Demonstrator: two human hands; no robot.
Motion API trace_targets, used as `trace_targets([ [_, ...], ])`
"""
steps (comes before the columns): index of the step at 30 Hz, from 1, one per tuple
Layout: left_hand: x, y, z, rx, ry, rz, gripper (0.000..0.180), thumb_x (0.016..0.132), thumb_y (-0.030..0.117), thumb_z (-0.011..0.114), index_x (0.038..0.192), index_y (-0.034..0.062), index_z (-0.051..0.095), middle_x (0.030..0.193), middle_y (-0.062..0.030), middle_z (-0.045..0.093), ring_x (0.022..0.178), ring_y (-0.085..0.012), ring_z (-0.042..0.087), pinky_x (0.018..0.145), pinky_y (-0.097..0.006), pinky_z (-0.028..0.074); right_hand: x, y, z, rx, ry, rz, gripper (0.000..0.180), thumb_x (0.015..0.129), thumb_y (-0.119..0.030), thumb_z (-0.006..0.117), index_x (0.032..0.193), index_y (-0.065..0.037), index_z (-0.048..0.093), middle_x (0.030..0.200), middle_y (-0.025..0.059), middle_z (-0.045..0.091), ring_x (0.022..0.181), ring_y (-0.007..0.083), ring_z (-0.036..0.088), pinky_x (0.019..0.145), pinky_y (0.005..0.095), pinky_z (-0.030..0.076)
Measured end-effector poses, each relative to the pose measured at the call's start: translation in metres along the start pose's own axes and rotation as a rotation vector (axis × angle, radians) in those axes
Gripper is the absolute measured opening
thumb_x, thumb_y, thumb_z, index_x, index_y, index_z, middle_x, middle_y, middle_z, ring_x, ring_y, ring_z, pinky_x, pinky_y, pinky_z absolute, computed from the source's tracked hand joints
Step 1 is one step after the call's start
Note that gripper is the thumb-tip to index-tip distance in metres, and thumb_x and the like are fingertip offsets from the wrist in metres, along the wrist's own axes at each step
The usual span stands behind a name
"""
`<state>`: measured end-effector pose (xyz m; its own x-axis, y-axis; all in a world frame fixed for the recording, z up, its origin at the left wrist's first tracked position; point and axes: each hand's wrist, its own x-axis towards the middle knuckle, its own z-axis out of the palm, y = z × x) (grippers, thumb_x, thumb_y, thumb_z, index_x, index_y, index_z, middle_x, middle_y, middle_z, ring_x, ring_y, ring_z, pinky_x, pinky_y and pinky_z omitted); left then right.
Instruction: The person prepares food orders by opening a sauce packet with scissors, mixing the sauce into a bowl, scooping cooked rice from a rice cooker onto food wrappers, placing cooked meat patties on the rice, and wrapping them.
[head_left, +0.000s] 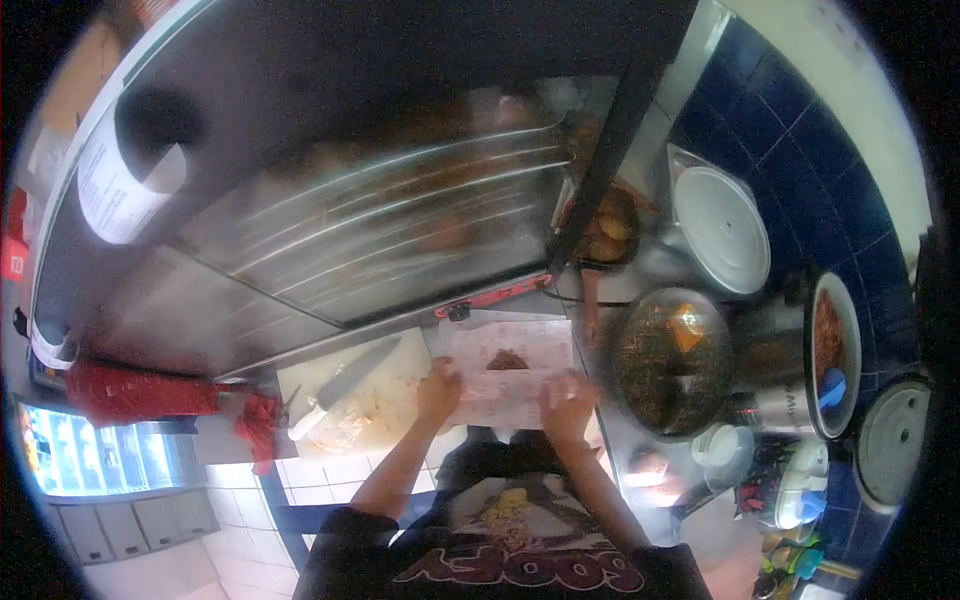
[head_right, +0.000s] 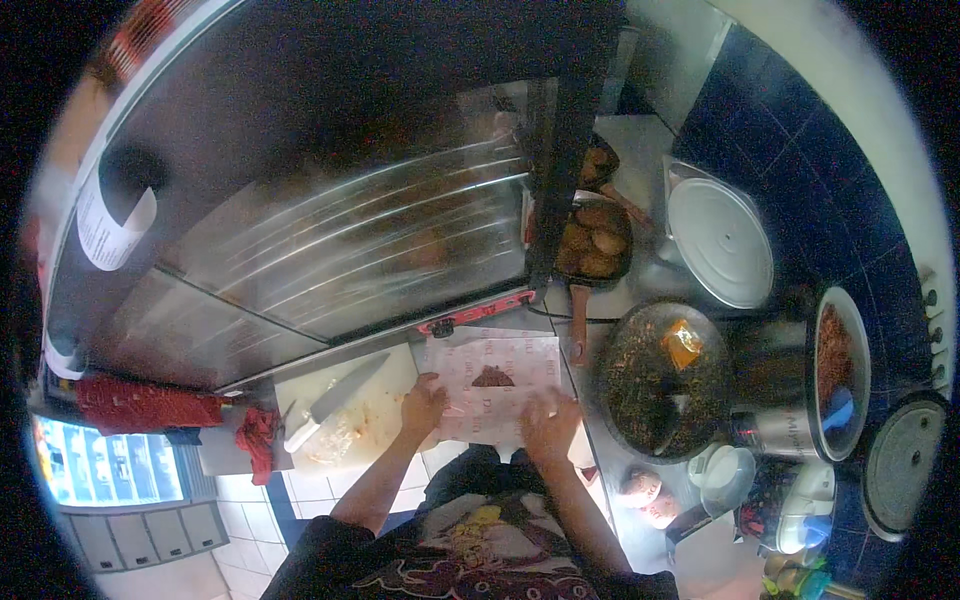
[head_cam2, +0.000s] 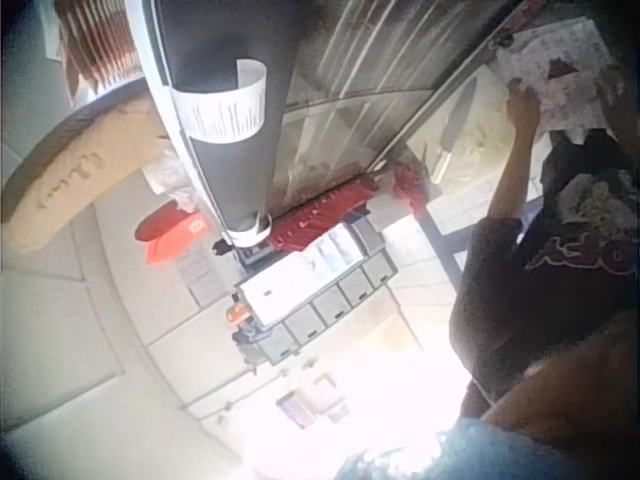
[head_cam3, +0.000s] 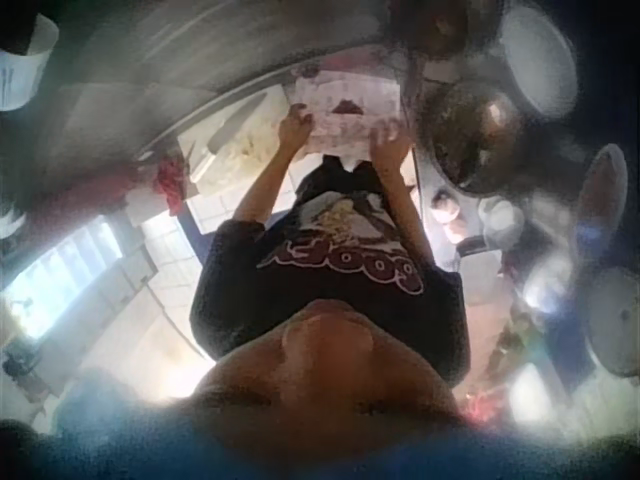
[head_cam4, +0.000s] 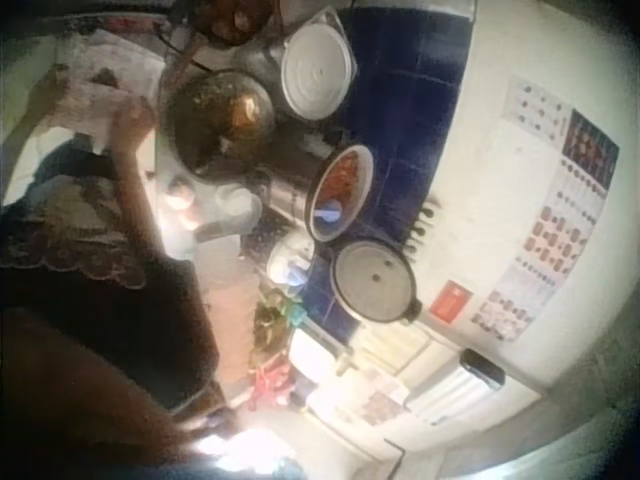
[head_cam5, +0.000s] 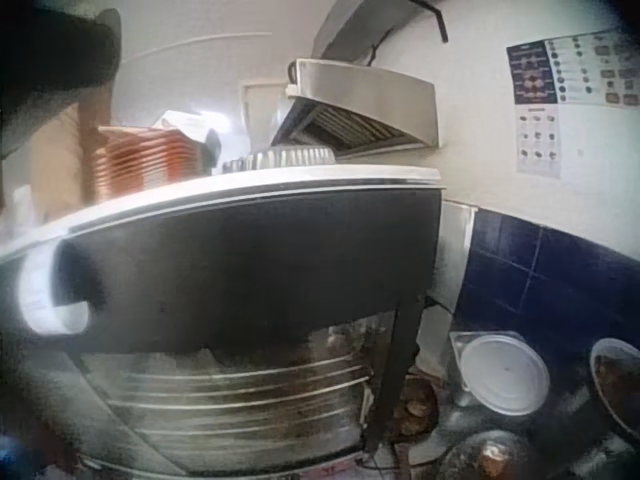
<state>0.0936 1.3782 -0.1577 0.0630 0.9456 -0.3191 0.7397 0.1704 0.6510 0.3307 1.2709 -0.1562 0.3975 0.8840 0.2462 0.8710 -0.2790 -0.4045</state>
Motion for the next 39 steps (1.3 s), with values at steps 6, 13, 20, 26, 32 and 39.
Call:
trace_targets([
  [6, 0.032, 0.052, 0.035, 0.224, 0.237, 0.747, 0.044, 0.082, 0.011, 0.063, 0.125, 0.0063, 0.057, 0.121, -0.0159, 0.064, 0.111, -0.0385, 0.06, 0.093, -0.05, 0.047, -0.008, -0.039, -0.008, 0.052, -0.226, -0.604, 0.043, 0.087, -0.025, 0.063, 0.126, -0.009, 0.059, 0.127, 0.0157, 0.054, 0.119, 0.0377, 0.05, 0.102, 0.0587, 0.04],
  [13, 0.101, 0.067, 0.082, 0.49, 0.132, 0.69, 0.019, 0.081, 0.014, 0.06, 0.089, 0.0013, 0.071, 0.09, -0.0205, 0.069, 0.083, -0.0373, 0.066, 0.072, -0.049, 0.052, -0.004, -0.051, 0.005, 0.192, -0.641, -0.327, 0.049, 0.09, -0.026, 0.059, 0.134, -0.003, 0.052, 0.132, 0.02, 0.052, 0.126, 0.041, 0.046, 0.108, 0.0581, 0.034],
  [20, 0.117, 0.059, 0.079, 0.328, 0.077, 0.638, 0.02, 0.077, 0.011, 0.061, 0.092, 0.0, 0.068, 0.1, -0.0222, 0.065, 0.097, -0.0367, 0.064, 0.084, -0.046, 0.052, -0.023, -0.037, 0.03, -0.023, -0.138, -0.655, 0.052, 0.085, -0.025, 0.062, 0.132, -0.002, 0.054, 0.135, 0.0236, 0.052, 0.131, 0.0454, 0.043, 0.109, 0.0572, 0.031],
  [26, 0.099, 0.055, 0.055, 0.544, -0.067, 0.762, 0.026, 0.081, 0.02, 0.062, 0.102, 0.0061, 0.069, 0.109, -0.0157, 0.066, 0.102, -0.0349, 0.066, 0.086, -0.048, 0.054, -0.017, -0.041, 0.031, 0.043, -0.155, -0.703, 0.057, 0.083, -0.027, 0.065, 0.132, -0.001, 0.053, 0.133, 0.0251, 0.052, 0.13, 0.047, 0.043, 0.108, 0.0578, 0.034],
  [32, 0.061, 0.066, 0.02, 0.372, -0.163, 0.609, 0.031, 0.082, 0.028, 0.068, 0.108, 0.0113, 0.068, 0.107, -0.0142, 0.067, 0.106, -0.0349, 0.065, 0.087, -0.048, 0.053, -0.016, -0.055, 0.009, 0.05, -0.253, -0.637, 0.057, 0.085, -0.029, 0.064, 0.133, -0.001, 0.052, 0.134, 0.0296, 0.049, 0.128, 0.0474, 0.043, 0.109, 0.0575, 0.033],
  [39, 0.012, 0.038, 0.006, 0.436, 0.103, 1.051, 0.033, 0.082, 0.034, 0.067, 0.111, 0.0173, 0.066, 0.1, -0.0056, 0.066, 0.103, -0.0254, 0.062, 0.095, -0.045, 0.047, -0.021, -0.047, 0.024, 0.009, -0.183, -0.74, 0.054, 0.082, -0.027, 0.064, 0.126, 0.001, 0.053, 0.131, 0.0304, 0.048, 0.125, 0.0474, 0.044, 0.109, 0.0586, 0.032],
])
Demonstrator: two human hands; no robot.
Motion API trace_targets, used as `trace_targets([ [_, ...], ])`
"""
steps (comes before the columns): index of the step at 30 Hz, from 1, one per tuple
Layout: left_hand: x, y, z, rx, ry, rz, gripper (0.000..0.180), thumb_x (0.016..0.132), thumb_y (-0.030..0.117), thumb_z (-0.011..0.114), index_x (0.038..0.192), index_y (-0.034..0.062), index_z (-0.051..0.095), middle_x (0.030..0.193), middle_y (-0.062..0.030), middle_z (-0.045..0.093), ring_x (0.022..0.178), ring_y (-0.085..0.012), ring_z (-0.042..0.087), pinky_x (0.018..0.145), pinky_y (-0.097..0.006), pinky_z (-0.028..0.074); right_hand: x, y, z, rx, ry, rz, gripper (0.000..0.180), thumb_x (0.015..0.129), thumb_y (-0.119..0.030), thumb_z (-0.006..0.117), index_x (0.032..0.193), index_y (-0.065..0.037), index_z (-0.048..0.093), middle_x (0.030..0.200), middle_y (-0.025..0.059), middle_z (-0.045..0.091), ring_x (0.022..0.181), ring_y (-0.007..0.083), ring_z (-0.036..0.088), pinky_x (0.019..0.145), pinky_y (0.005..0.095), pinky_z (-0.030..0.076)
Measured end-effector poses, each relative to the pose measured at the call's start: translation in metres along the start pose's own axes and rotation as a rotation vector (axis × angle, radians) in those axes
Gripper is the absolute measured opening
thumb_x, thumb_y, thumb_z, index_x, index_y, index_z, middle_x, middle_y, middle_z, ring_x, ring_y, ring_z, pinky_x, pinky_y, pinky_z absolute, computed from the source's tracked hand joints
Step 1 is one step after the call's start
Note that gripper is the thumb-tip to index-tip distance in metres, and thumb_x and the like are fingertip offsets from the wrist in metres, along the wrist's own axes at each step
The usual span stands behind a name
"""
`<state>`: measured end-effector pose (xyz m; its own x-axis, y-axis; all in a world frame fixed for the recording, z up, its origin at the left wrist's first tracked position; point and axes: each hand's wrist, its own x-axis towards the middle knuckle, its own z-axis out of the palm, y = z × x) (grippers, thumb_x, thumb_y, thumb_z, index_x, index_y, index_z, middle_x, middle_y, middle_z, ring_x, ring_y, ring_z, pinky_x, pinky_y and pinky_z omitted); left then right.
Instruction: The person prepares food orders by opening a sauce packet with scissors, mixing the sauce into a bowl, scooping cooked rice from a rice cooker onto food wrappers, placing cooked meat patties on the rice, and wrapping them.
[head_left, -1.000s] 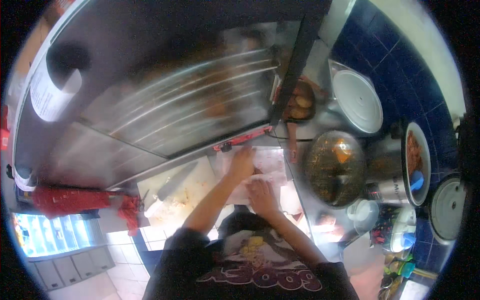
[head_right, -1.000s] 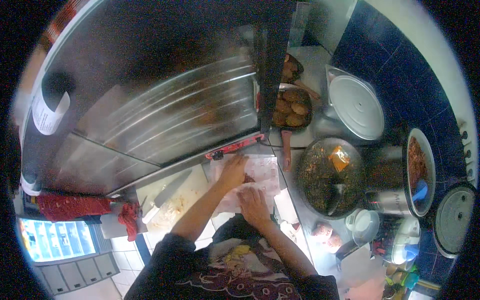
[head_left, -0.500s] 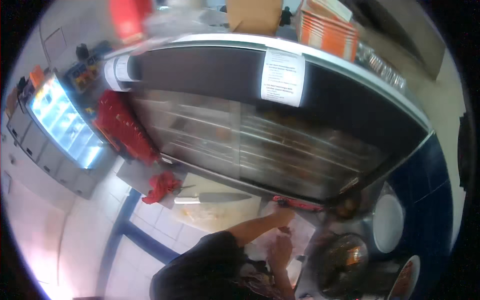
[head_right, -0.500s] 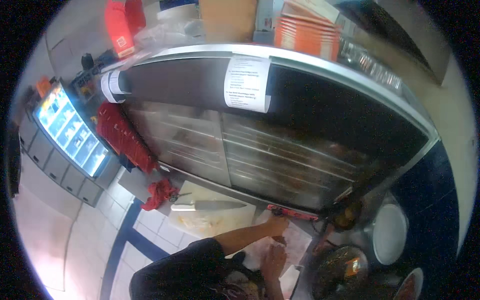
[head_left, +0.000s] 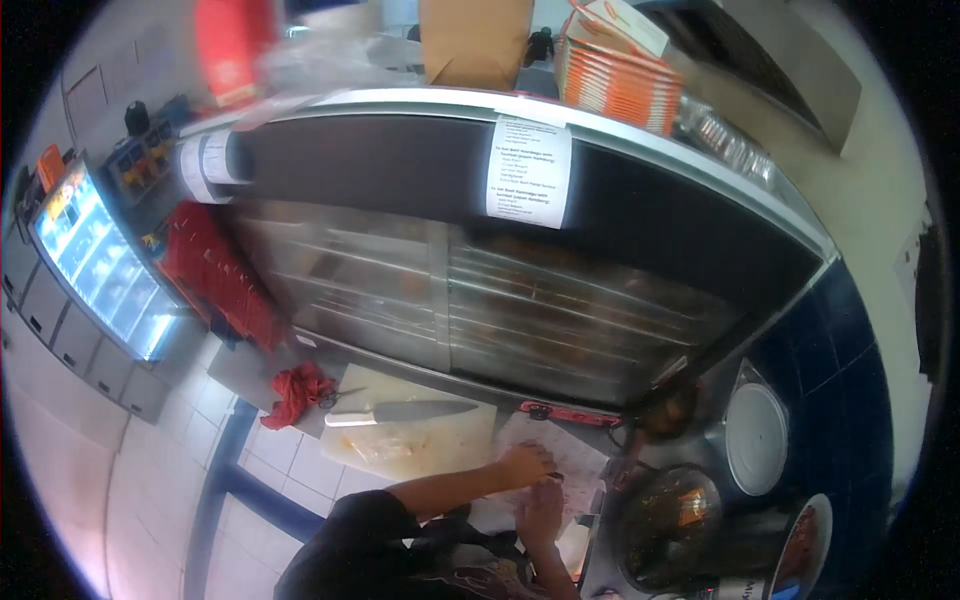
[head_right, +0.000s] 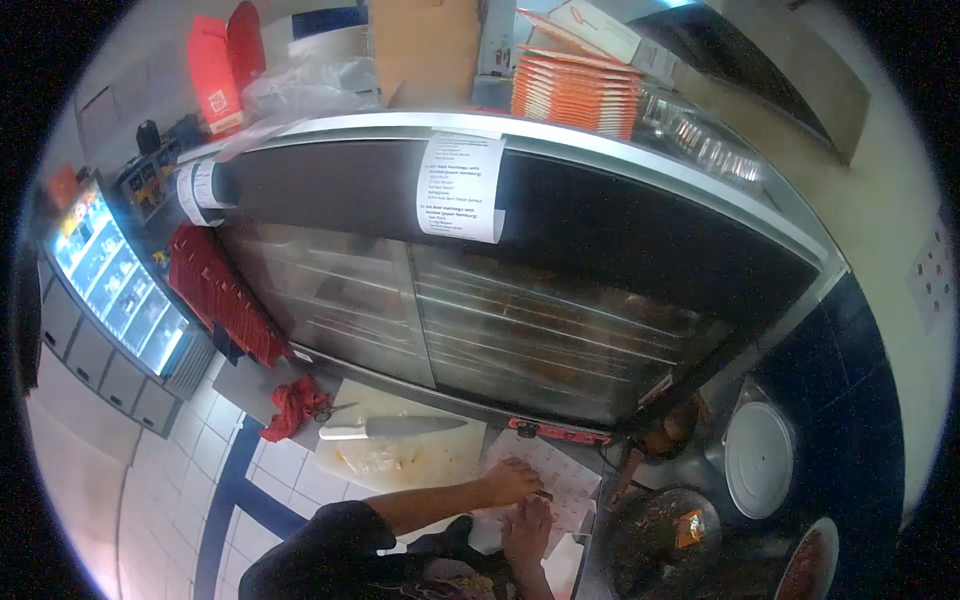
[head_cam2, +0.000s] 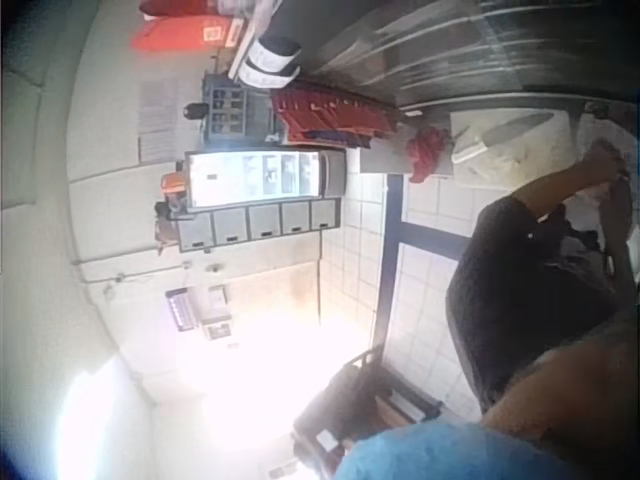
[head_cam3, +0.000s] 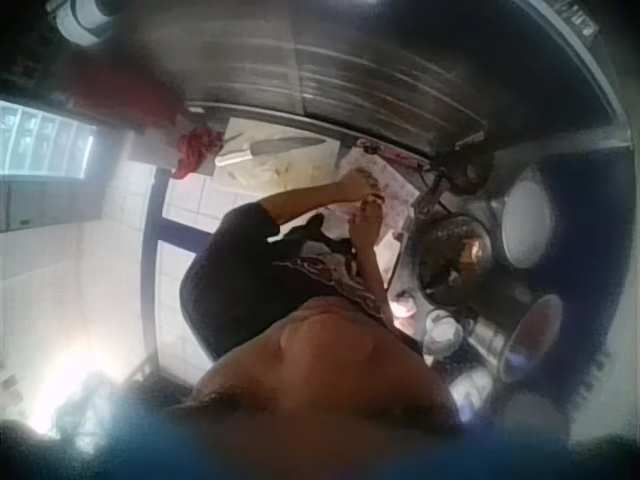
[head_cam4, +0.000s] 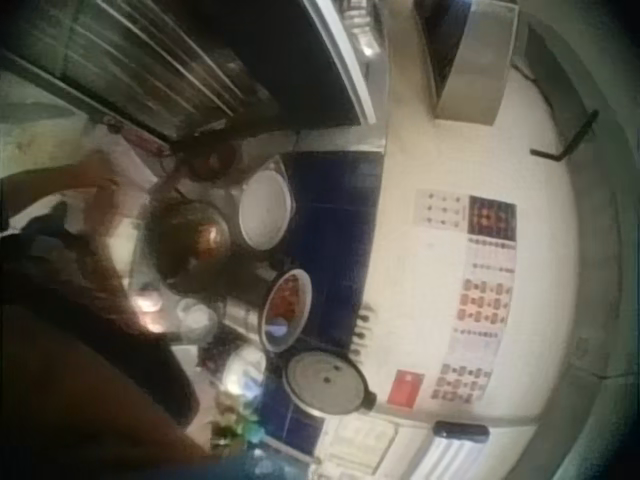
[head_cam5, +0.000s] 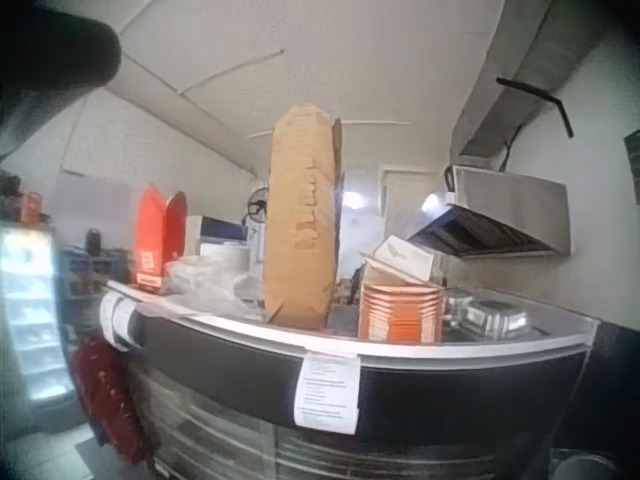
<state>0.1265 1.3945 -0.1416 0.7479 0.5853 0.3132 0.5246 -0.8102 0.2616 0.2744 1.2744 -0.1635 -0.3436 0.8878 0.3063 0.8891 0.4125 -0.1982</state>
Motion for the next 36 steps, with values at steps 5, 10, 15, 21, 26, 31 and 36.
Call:
trace_targets([
  [5, -0.021, 0.023, 0.015, 0.065, 0.089, -0.005, 0.035, 0.079, 0.03, 0.066, 0.111, 0.0177, 0.068, 0.107, 0.001, 0.067, 0.106, -0.0197, 0.062, 0.094, -0.042, 0.045, -0.001, 0.004, 0.0, -0.024, -0.072, 0.074, 0.051, 0.08, -0.026, 0.065, 0.124, -0.001, 0.057, 0.134, 0.0247, 0.047, 0.129, 0.0441, 0.042, 0.108, 0.055, 0.034],
  [10, -0.045, 0.032, 0.027, 0.087, 0.135, -0.095, 0.036, 0.08, 0.027, 0.064, 0.114, 0.017, 0.068, 0.11, 0.0023, 0.066, 0.103, -0.0188, 0.061, 0.093, -0.042, 0.045, 0.006, -0.002, -0.013, 0.216, -0.015, 0.13, 0.031, 0.079, -0.017, 0.064, 0.104, 0.0, 0.061, 0.119, 0.0213, 0.056, 0.117, 0.0389, 0.05, 0.1, 0.0516, 0.04],
  [15, -0.035, 0.044, 0.023, 0.159, 0.171, -0.073, 0.035, 0.085, 0.027, 0.06, 0.117, 0.0134, 0.064, 0.106, -0.0013, 0.064, 0.101, -0.0206, 0.06, 0.088, -0.041, 0.045, -0.015, 0.047, 0.017, 1.12, 0.209, 0.62, 0.026, 0.08, -0.014, 0.067, 0.1, 0.0, 0.059, 0.118, 0.0183, 0.057, 0.113, 0.0361, 0.053, 0.095, 0.0483, 0.043],
  [21, -0.041, 0.041, 0.025, 0.171, 0.177, -0.06, 0.034, 0.086, 0.021, 0.057, 0.119, 0.0121, 0.064, 0.105, -0.0023, 0.064, 0.098, -0.0226, 0.061, 0.091, -0.042, 0.044, 0.007, 0.049, -0.033, -0.004, 0.56, 0.658, 0.03, 0.08, -0.019, 0.071, 0.106, -0.005, 0.063, 0.115, 0.0151, 0.06, 0.108, 0.0351, 0.058, 0.104, 0.0567, 0.036],
  [26, -0.04, 0.023, 0.033, 0.111, 0.254, 0.023, 0.035, 0.084, 0.021, 0.06, 0.118, 0.0132, 0.065, 0.107, -0.0025, 0.063, 0.101, -0.0224, 0.058, 0.092, -0.043, 0.043, 0.006, 0.087, -0.053, -0.337, 0.214, 0.134, 0.031, 0.075, -0.021, 0.074, 0.104, -0.013, 0.067, 0.109, 0.0084, 0.064, 0.107, 0.0307, 0.059, 0.107, 0.0629, 0.033],
  [31, -0.038, 0.017, 0.015, 0.242, 0.144, -0.13, 0.037, 0.082, 0.024, 0.063, 0.117, 0.0162, 0.065, 0.112, -0.0014, 0.061, 0.108, -0.0223, 0.054, 0.097, -0.048, 0.04, 0.004, 0.083, -0.047, -0.243, 0.265, 0.038, 0.015, 0.072, -0.015, 0.068, 0.087, -0.012, 0.068, 0.09, 0.005, 0.067, 0.1, 0.0298, 0.062, 0.099, 0.0581, 0.041],
  [36, -0.03, 0.024, 0.005, 0.135, 0.021, -0.157, 0.035, 0.082, 0.028, 0.062, 0.115, 0.0178, 0.065, 0.11, -0.0011, 0.06, 0.108, -0.0208, 0.055, 0.099, -0.047, 0.037, 0.001, 0.023, -0.035, 0.022, -0.361, -0.034, 0.047, 0.079, -0.034, 0.07, 0.118, -0.009, 0.063, 0.115, 0.0107, 0.062, 0.11, 0.0302, 0.056, 0.096, 0.056, 0.041],
])
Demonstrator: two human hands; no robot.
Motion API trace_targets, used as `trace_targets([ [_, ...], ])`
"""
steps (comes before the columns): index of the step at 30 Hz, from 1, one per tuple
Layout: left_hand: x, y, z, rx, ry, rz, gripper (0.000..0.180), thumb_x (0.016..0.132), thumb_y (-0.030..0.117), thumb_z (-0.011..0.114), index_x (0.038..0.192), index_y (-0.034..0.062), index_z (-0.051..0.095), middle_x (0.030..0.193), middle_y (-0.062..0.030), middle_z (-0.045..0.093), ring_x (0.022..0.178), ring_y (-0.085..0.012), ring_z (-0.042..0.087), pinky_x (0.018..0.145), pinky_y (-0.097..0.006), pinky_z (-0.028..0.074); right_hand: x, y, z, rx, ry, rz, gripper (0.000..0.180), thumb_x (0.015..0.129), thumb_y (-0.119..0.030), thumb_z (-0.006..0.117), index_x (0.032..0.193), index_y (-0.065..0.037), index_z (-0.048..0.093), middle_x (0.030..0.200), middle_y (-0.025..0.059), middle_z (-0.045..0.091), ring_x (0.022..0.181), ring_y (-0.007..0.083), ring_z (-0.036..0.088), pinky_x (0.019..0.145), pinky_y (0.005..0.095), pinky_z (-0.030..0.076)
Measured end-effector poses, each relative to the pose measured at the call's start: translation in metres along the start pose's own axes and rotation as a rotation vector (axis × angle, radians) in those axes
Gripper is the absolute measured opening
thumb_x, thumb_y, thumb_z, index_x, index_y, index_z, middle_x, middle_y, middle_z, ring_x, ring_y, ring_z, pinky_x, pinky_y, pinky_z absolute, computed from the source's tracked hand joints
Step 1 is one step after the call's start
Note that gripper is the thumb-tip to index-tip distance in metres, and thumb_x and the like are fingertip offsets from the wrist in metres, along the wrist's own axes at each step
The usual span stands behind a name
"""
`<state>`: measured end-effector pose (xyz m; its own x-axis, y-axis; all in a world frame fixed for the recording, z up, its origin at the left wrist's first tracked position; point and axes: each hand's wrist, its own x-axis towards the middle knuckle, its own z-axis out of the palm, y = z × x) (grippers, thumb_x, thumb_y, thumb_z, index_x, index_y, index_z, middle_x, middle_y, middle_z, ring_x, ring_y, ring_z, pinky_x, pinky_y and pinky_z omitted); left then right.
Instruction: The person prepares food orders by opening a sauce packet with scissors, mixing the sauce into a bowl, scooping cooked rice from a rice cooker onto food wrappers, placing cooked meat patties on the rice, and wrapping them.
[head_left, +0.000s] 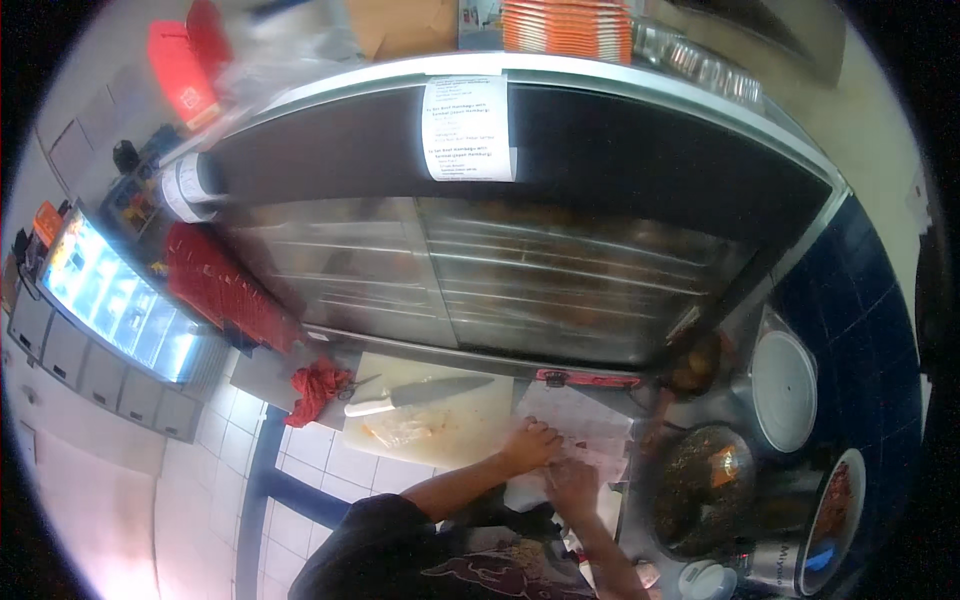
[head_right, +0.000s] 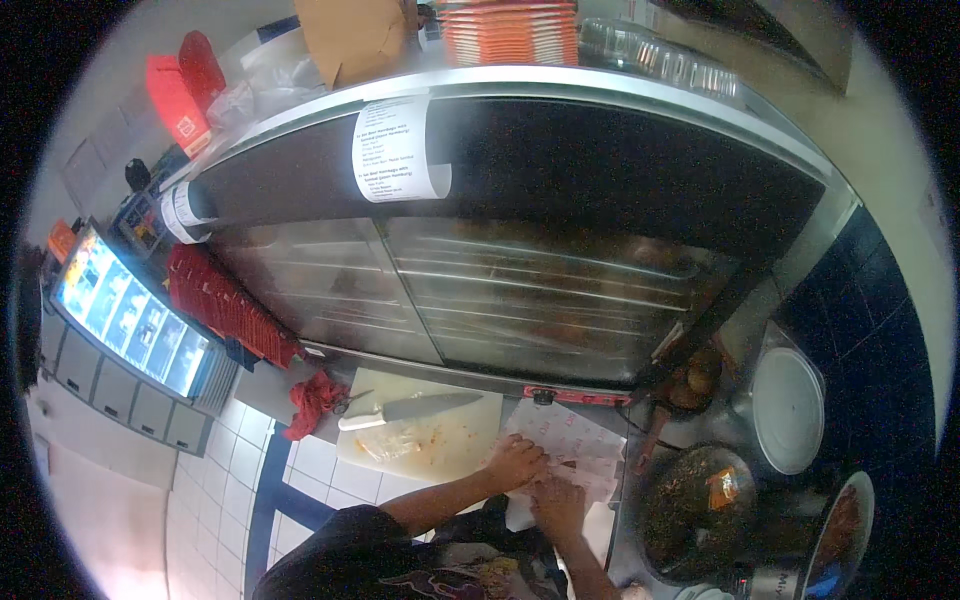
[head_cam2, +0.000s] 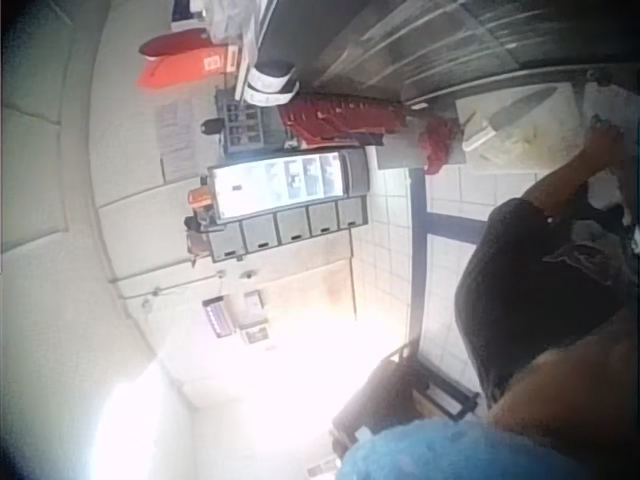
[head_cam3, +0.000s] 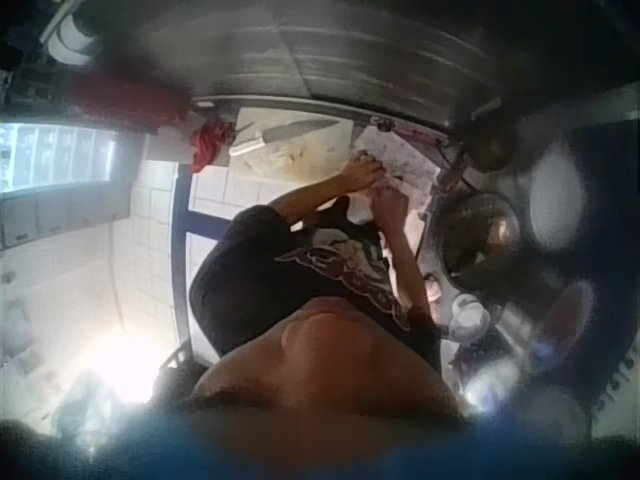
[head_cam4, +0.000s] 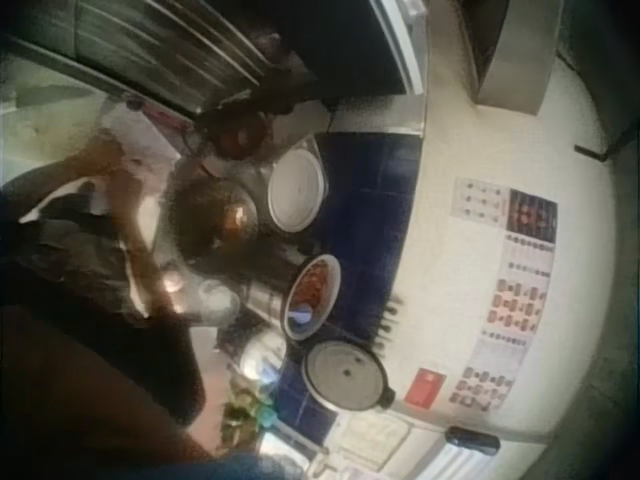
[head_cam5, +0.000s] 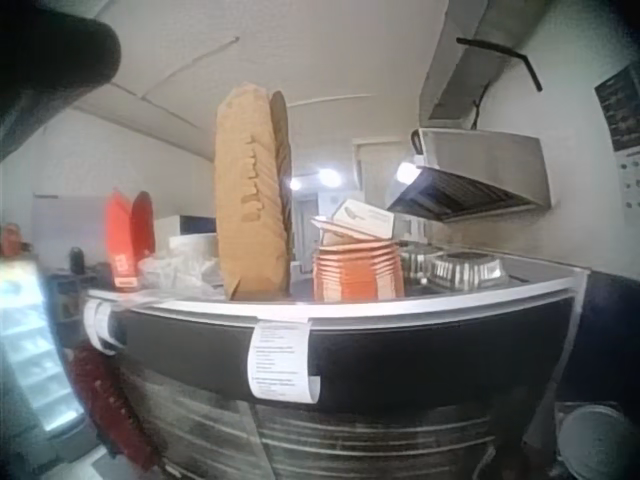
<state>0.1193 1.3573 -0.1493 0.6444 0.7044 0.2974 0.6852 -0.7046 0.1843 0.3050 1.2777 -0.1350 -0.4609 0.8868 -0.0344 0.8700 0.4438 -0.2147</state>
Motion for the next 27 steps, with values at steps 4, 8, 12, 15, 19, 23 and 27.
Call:
trace_targets([
  [4, 0.002, -0.002, 0.015, 0.054, 0.062, -0.023, 0.034, 0.082, 0.027, 0.062, 0.115, 0.0186, 0.065, 0.107, 0.0, 0.06, 0.105, -0.0196, 0.056, 0.096, -0.046, 0.039, 0.017, -0.03, 0.016, -0.012, 0.422, 0.141, 0.046, 0.08, -0.033, 0.068, 0.118, -0.007, 0.063, 0.124, 0.0235, 0.055, 0.115, 0.0415, 0.052, 0.094, 0.0553, 0.042],
  [8, 0.008, 0.01, 0.008, 0.045, 0.051, 0.017, 0.031, 0.082, 0.026, 0.062, 0.112, 0.0185, 0.065, 0.106, 0.0003, 0.061, 0.101, -0.0196, 0.057, 0.088, -0.043, 0.043, 0.016, -0.029, 0.036, -0.05, 0.493, 0.224, 0.051, 0.079, -0.033, 0.07, 0.123, -0.009, 0.06, 0.129, 0.0257, 0.05, 0.12, 0.0434, 0.047, 0.1, 0.0562, 0.038],
  [12, -0.005, 0.006, 0.004, 0.074, 0.148, -0.015, 0.028, 0.082, 0.026, 0.061, 0.108, 0.0172, 0.066, 0.105, -0.001, 0.062, 0.1, -0.0209, 0.058, 0.085, -0.042, 0.044, 0.02, -0.035, 0.039, -0.051, 0.414, 0.244, 0.058, 0.077, -0.033, 0.071, 0.127, -0.007, 0.057, 0.133, 0.0258, 0.047, 0.124, 0.0433, 0.044, 0.102, 0.0569, 0.037],
  [15, -0.011, 0.004, -0.001, 0.04, 0.081, -0.105, 0.025, 0.081, 0.028, 0.062, 0.103, 0.016, 0.066, 0.103, -0.0026, 0.062, 0.099, -0.0228, 0.058, 0.085, -0.043, 0.044, 0.024, -0.037, 0.034, 0.091, 0.329, 0.274, 0.063, 0.078, -0.034, 0.07, 0.132, -0.006, 0.053, 0.135, 0.0266, 0.046, 0.126, 0.0436, 0.043, 0.104, 0.0566, 0.036],
  [19, 0.038, 0.02, -0.016, 0.107, 0.002, -0.08, 0.023, 0.081, 0.03, 0.062, 0.099, 0.0154, 0.066, 0.101, -0.0044, 0.063, 0.096, -0.0251, 0.06, 0.085, -0.044, 0.045, 0.017, -0.018, 0.041, 0.102, 0.4, 0.283, 0.063, 0.081, -0.03, 0.068, 0.136, -0.005, 0.049, 0.136, 0.0249, 0.047, 0.127, 0.046, 0.044, 0.104, 0.0588, 0.036],
  [23, 0.059, 0.016, -0.008, 0.034, -0.011, 0.013, 0.023, 0.081, 0.03, 0.062, 0.097, 0.0154, 0.069, 0.096, -0.0039, 0.065, 0.092, -0.026, 0.063, 0.083, -0.045, 0.046, 0.012, -0.018, 0.02, 0.116, 0.416, 0.222, 0.055, 0.084, -0.025, 0.064, 0.131, 0.0, 0.052, 0.132, 0.0262, 0.049, 0.125, 0.0464, 0.044, 0.104, 0.0574, 0.036],
  [27, 0.022, 0.015, -0.002, -0.121, -0.013, 0.014, 0.023, 0.078, 0.028, 0.067, 0.097, 0.017, 0.07, 0.093, -0.0009, 0.066, 0.09, -0.0238, 0.063, 0.082, -0.043, 0.046, 0.011, -0.022, 0.039, 0.131, 0.396, 0.255, 0.043, 0.085, -0.022, 0.062, 0.122, 0.0, 0.057, 0.129, 0.023, 0.052, 0.123, 0.0447, 0.046, 0.104, 0.0567, 0.037],
])
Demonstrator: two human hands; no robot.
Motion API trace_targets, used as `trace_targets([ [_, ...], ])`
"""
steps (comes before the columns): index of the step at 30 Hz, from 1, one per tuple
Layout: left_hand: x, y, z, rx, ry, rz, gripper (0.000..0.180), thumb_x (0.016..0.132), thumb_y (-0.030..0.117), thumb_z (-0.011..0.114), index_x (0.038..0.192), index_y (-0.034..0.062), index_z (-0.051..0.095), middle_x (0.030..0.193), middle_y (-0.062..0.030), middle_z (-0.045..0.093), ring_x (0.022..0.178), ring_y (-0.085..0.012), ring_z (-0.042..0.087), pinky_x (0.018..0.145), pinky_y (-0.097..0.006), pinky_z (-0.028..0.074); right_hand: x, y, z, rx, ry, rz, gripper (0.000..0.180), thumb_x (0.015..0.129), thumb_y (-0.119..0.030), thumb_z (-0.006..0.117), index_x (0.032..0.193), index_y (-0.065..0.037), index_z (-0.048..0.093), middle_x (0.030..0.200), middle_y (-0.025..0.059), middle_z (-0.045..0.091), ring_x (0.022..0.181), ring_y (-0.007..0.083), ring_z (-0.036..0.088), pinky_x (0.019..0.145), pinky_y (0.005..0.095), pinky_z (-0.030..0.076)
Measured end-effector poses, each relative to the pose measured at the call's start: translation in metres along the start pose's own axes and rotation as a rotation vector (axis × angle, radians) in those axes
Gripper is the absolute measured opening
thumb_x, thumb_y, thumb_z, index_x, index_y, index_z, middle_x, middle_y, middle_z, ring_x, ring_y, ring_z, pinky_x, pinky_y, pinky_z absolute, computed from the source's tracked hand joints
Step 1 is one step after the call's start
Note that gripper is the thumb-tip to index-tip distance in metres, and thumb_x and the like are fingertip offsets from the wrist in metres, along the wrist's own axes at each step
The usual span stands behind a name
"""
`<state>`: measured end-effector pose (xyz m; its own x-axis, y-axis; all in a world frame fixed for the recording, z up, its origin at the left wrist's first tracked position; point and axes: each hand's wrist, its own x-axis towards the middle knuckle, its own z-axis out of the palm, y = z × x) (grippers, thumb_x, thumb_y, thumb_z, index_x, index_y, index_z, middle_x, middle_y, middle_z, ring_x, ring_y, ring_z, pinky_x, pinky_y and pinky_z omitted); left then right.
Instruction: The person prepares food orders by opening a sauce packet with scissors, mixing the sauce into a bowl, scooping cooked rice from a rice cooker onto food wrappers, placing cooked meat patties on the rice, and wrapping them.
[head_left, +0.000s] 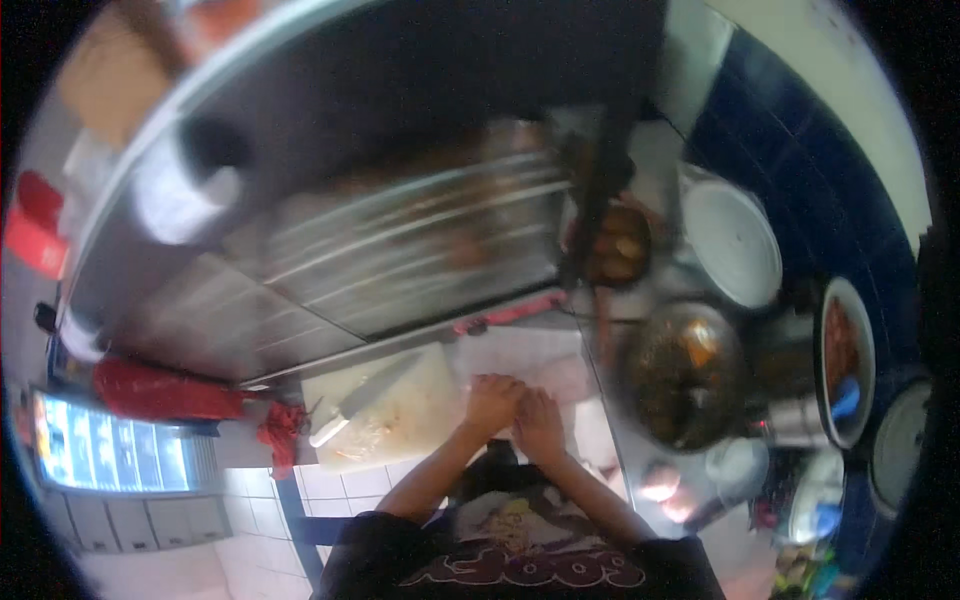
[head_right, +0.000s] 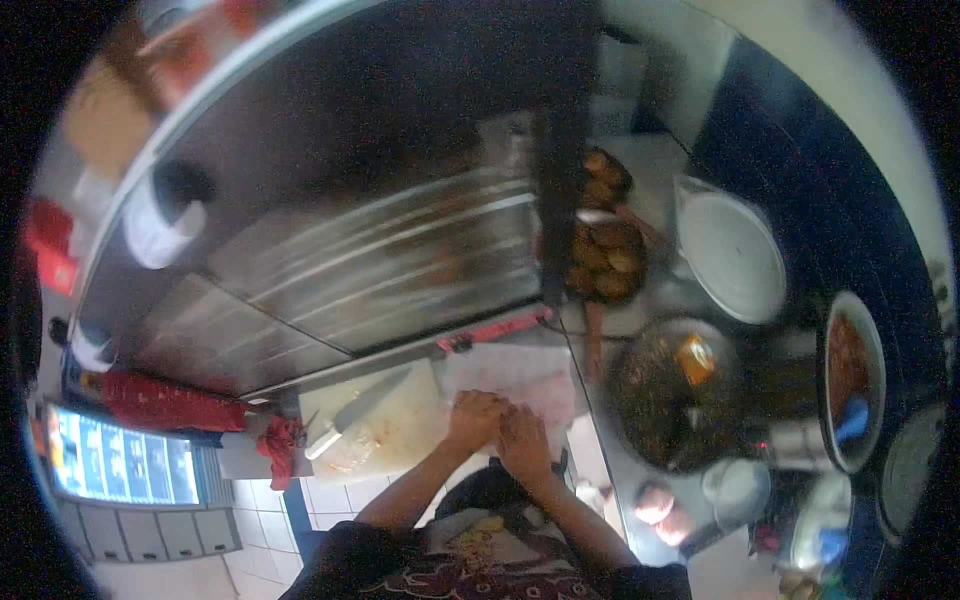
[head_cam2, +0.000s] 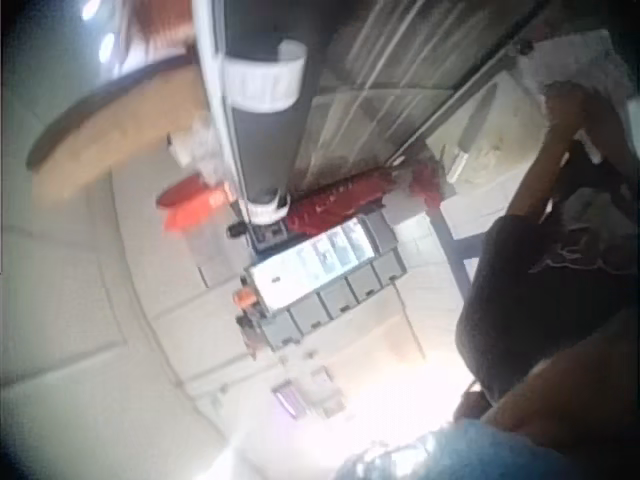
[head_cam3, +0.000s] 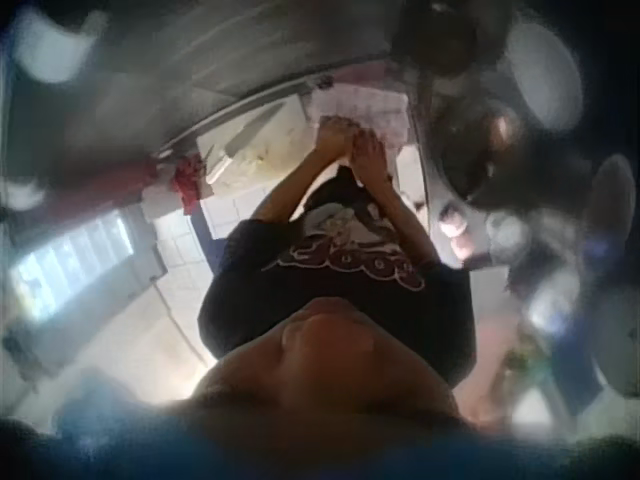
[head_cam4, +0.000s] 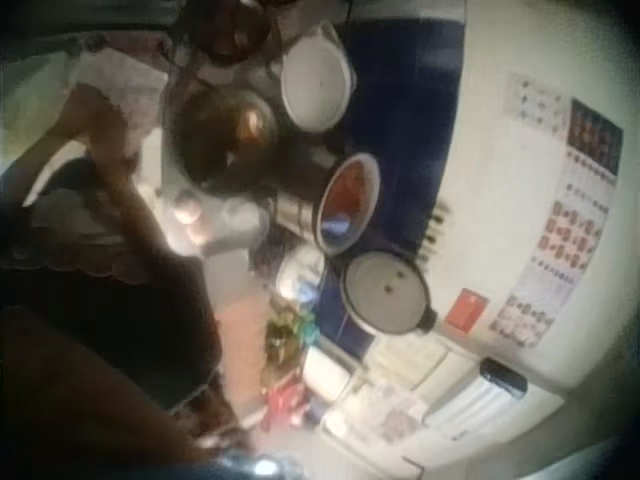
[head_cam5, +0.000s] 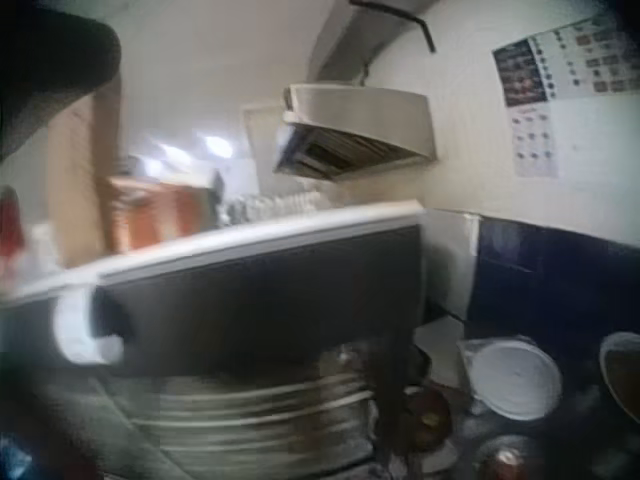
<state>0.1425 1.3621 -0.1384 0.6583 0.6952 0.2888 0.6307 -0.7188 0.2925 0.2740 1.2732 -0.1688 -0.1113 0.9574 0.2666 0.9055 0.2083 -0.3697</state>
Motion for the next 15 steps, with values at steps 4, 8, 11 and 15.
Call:
trace_targets([
  [4, -0.021, 0.009, 0.017, -0.013, 0.202, -0.041, 0.034, 0.069, 0.023, 0.074, 0.102, 0.017, 0.071, 0.096, 0.0001, 0.065, 0.091, -0.0224, 0.062, 0.081, -0.04, 0.046, 0.003, 0.014, -0.015, 0.103, -0.072, -0.023, 0.048, 0.079, -0.019, 0.069, 0.124, -0.004, 0.06, 0.128, 0.0186, 0.055, 0.122, 0.0394, 0.05, 0.105, 0.0572, 0.038],
  [8, -0.029, 0.009, 0.026, -0.024, 0.176, -0.065, 0.046, 0.065, 0.021, 0.078, 0.11, 0.0162, 0.069, 0.103, -0.0008, 0.065, 0.094, -0.0229, 0.061, 0.084, -0.042, 0.046, -0.014, 0.046, -0.001, 0.456, 0.055, 0.17, 0.045, 0.076, -0.016, 0.071, 0.119, -0.009, 0.064, 0.123, 0.0151, 0.058, 0.118, 0.0373, 0.053, 0.106, 0.0556, 0.037],
  [11, -0.037, -0.005, 0.031, 0.01, 0.145, -0.07, 0.053, 0.063, 0.021, 0.08, 0.115, 0.0161, 0.067, 0.108, -0.0017, 0.064, 0.096, -0.0242, 0.061, 0.086, -0.044, 0.046, 0.02, 0.042, -0.056, 0.081, 0.123, 0.268, 0.034, 0.078, -0.016, 0.068, 0.112, -0.013, 0.067, 0.118, 0.0133, 0.061, 0.116, 0.0326, 0.055, 0.106, 0.0527, 0.038],
  [15, -0.034, -0.012, 0.022, -0.041, 0.041, 0.009, 0.057, 0.062, 0.021, 0.081, 0.116, 0.0159, 0.065, 0.11, -0.0029, 0.064, 0.1, -0.0262, 0.06, 0.089, -0.047, 0.045, 0.036, 0.074, -0.069, -0.3, 0.164, -0.125, 0.02, 0.082, -0.016, 0.061, 0.101, -0.013, 0.067, 0.104, 0.0073, 0.065, 0.109, 0.0264, 0.06, 0.105, 0.0491, 0.04],
])
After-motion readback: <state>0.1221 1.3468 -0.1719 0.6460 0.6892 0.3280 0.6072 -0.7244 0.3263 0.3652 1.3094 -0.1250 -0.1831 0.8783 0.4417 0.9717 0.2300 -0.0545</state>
